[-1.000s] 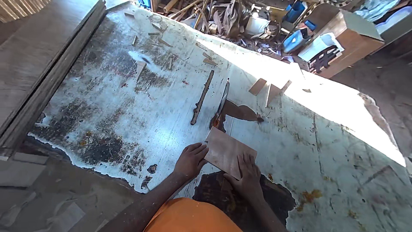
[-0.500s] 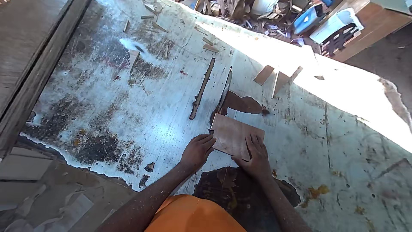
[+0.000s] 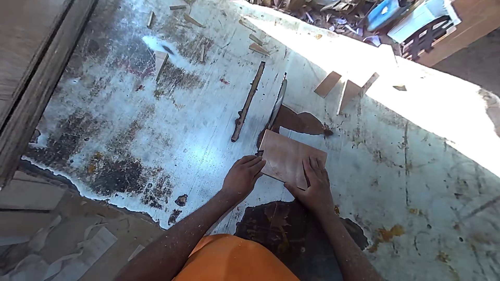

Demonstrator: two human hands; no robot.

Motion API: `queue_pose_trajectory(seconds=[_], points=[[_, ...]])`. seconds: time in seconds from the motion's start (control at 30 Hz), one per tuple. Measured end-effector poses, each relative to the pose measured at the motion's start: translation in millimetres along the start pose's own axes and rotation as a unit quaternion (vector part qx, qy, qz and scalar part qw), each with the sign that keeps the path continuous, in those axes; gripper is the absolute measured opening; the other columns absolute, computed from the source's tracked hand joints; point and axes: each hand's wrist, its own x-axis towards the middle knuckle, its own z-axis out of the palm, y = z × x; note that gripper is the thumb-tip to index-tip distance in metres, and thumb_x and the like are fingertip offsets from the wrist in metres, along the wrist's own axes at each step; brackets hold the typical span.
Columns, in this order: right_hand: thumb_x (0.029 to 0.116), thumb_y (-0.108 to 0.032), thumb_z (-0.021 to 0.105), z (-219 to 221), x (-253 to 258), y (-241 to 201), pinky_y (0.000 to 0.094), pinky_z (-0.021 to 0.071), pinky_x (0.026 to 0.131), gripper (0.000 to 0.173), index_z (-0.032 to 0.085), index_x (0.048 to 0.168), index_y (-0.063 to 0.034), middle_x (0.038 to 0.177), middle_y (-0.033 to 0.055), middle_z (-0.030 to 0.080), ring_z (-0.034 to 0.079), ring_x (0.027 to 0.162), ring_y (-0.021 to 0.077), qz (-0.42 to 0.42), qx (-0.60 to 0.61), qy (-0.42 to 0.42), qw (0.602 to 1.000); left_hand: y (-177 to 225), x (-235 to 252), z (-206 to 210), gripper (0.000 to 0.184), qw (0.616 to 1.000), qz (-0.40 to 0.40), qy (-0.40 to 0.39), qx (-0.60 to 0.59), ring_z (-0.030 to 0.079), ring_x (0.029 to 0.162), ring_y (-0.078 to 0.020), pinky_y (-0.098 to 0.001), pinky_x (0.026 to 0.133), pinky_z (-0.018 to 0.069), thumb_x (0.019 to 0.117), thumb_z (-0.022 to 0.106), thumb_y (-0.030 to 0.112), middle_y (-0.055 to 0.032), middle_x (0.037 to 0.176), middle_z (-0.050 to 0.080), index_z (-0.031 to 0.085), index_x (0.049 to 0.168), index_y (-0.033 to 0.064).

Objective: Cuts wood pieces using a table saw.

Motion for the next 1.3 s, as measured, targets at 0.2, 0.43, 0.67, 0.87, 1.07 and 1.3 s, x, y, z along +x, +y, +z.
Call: queue_pose_trajectory(seconds=[0.2,0.43,0.67,0.87,1.07,1.3], points=[[0.0730,-0.088,0.057,-3.0,7.6,-1.0,0.0541,0.0172,0.128,0.112,0.040,0.159,-0.0195,0.169,0.0013,0.027,0.016,0.159,0.0219,0.000,0.007,0.003,1.000,-1.4,7.7,-0.4,0.035,1.000,-0.001,0.000,-0.004,0.050,0.141,-0.0147,-0.0357,0.117,0.0413,0.1047,0.058,0.030,0.0034,0.144,0.062,0.067,0.137,0.0184],[0.0721,-0.088,0.059,-3.7,17.9,2.6,0.0524,0.0180,0.128,0.111,0.042,0.158,-0.0191,0.169,0.0015,0.028,0.017,0.159,0.0216,0.000,0.012,0.002,1.000,-0.9,16.5,0.3,0.032,1.000,-0.009,0.014,-0.010,0.054,0.136,-0.0153,-0.0347,0.112,0.0449,0.1043,0.059,0.028,0.0031,0.140,0.064,0.069,0.134,0.0179],[0.0723,-0.086,0.061,-4.9,28.6,4.5,0.0529,0.0182,0.128,0.112,0.040,0.159,-0.0194,0.170,0.0011,0.027,0.018,0.158,0.0211,0.002,0.017,0.001,1.000,-0.5,25.9,0.2,0.029,0.999,-0.027,0.026,-0.020,0.058,0.131,-0.0160,-0.0346,0.111,0.0474,0.1025,0.062,0.024,0.0029,0.135,0.068,0.072,0.129,0.0173],[0.0724,-0.086,0.061,-1.8,33.7,-0.6,0.0527,0.0176,0.128,0.113,0.039,0.160,-0.0184,0.170,0.0021,0.026,0.017,0.158,0.0221,0.016,0.016,0.012,1.000,1.5,31.9,-0.2,0.021,0.995,-0.072,0.062,-0.042,0.063,0.122,-0.0131,-0.0311,0.104,0.0523,0.1005,0.066,0.023,0.0041,0.122,0.073,0.076,0.118,0.0184],[0.0720,-0.087,0.061,-1.4,35.8,-2.5,0.0525,0.0165,0.128,0.113,0.040,0.159,-0.0185,0.171,0.0011,0.024,0.016,0.159,0.0213,0.029,0.013,0.009,0.999,1.6,34.7,0.6,0.012,0.989,-0.109,0.082,-0.052,0.066,0.110,-0.0143,-0.0324,0.094,0.0562,0.0969,0.071,0.025,0.0018,0.104,0.074,0.078,0.106,0.0200],[0.0721,-0.087,0.060,-4.9,51.3,-1.6,0.0503,0.0158,0.129,0.112,0.040,0.159,-0.0193,0.170,0.0004,0.026,0.015,0.159,0.0203,0.034,0.008,0.006,0.999,8.3,47.4,3.0,0.008,0.983,-0.153,0.103,-0.015,0.067,0.101,-0.0169,-0.0355,0.083,0.0575,0.0957,0.071,0.026,0.0029,0.095,0.073,0.077,0.100,0.0212]])
